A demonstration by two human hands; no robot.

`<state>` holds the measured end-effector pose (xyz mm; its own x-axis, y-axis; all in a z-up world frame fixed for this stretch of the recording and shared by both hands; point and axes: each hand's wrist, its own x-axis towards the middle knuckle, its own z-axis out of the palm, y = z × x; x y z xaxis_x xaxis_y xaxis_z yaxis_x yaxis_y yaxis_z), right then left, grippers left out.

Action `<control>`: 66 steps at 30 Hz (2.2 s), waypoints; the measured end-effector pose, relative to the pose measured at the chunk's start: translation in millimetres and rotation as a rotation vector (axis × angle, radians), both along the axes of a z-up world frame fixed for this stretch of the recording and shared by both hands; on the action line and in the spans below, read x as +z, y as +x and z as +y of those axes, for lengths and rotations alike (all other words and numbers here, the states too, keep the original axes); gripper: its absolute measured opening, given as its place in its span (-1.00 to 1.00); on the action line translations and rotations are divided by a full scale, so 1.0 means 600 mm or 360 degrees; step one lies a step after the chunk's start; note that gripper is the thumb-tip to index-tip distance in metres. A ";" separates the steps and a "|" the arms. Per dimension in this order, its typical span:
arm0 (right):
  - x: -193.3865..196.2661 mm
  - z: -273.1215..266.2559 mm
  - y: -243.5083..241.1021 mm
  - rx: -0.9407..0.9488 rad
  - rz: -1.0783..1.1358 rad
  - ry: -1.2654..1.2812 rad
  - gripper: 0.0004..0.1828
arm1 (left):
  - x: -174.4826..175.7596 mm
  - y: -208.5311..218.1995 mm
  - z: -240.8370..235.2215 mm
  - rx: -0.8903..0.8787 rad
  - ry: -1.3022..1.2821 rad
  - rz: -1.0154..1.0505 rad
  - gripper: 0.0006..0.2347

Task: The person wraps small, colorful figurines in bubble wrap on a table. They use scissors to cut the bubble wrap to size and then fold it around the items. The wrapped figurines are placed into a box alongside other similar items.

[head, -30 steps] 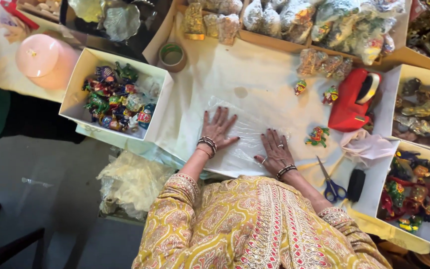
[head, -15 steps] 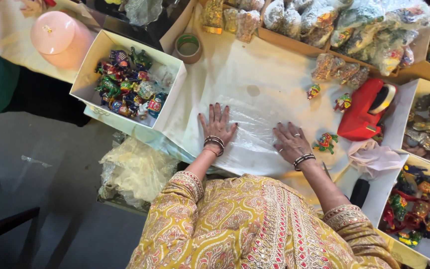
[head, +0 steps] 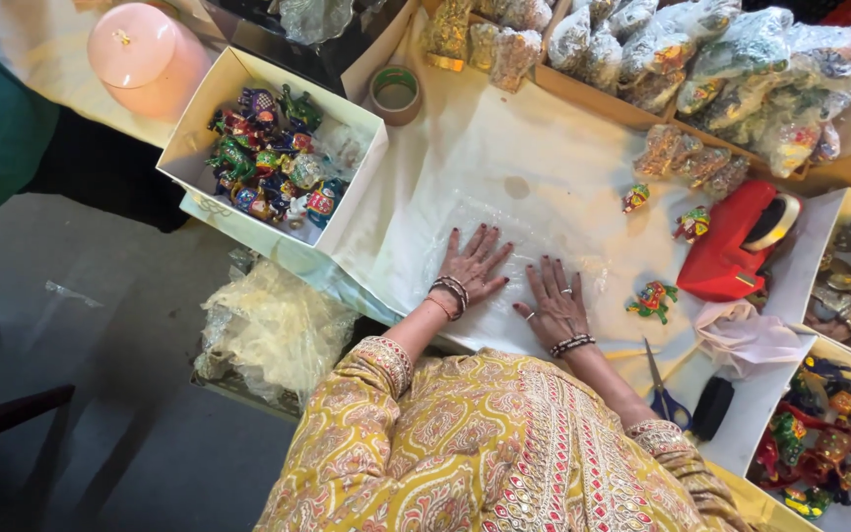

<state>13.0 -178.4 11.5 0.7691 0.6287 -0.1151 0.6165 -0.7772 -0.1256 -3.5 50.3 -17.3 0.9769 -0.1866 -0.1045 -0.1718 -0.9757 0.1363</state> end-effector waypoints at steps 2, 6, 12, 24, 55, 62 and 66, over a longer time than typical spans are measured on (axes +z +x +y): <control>0.005 -0.008 -0.003 0.0005 -0.0009 0.0019 -0.11 | 0.016 0.001 0.013 -0.0043 -0.0006 0.0081 -0.34; 0.009 -0.026 -0.010 0.0026 -0.0020 0.0063 -0.13 | 0.025 0.002 0.030 -0.0121 -0.0033 0.0156 -0.22; 0.023 -0.043 -0.013 0.0068 0.0065 0.0185 -0.15 | 0.030 0.002 0.028 -0.0036 -0.0182 0.0139 -0.20; 0.041 -0.030 -0.013 0.0031 0.0140 0.0092 -0.13 | 0.062 0.038 0.025 0.0119 -0.0342 0.0375 -0.06; 0.055 -0.013 -0.015 -0.0209 0.0296 -0.0065 -0.12 | 0.105 0.154 0.588 0.1821 -0.0636 -0.0723 -0.57; 0.049 -0.014 -0.011 -0.0207 0.0282 -0.0100 -0.10 | 0.086 0.191 0.622 0.1689 -0.0339 -0.0621 -0.28; 0.051 -0.017 -0.011 -0.0187 0.0297 -0.0051 -0.13 | 0.150 0.180 0.587 0.1750 -0.0378 -0.0289 -0.41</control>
<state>6.6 -188.6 42.2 0.8004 0.5297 -0.2807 0.4900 -0.8478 -0.2028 104.6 402.5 72.4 0.6204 0.7840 -0.0215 0.7246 -0.5625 0.3982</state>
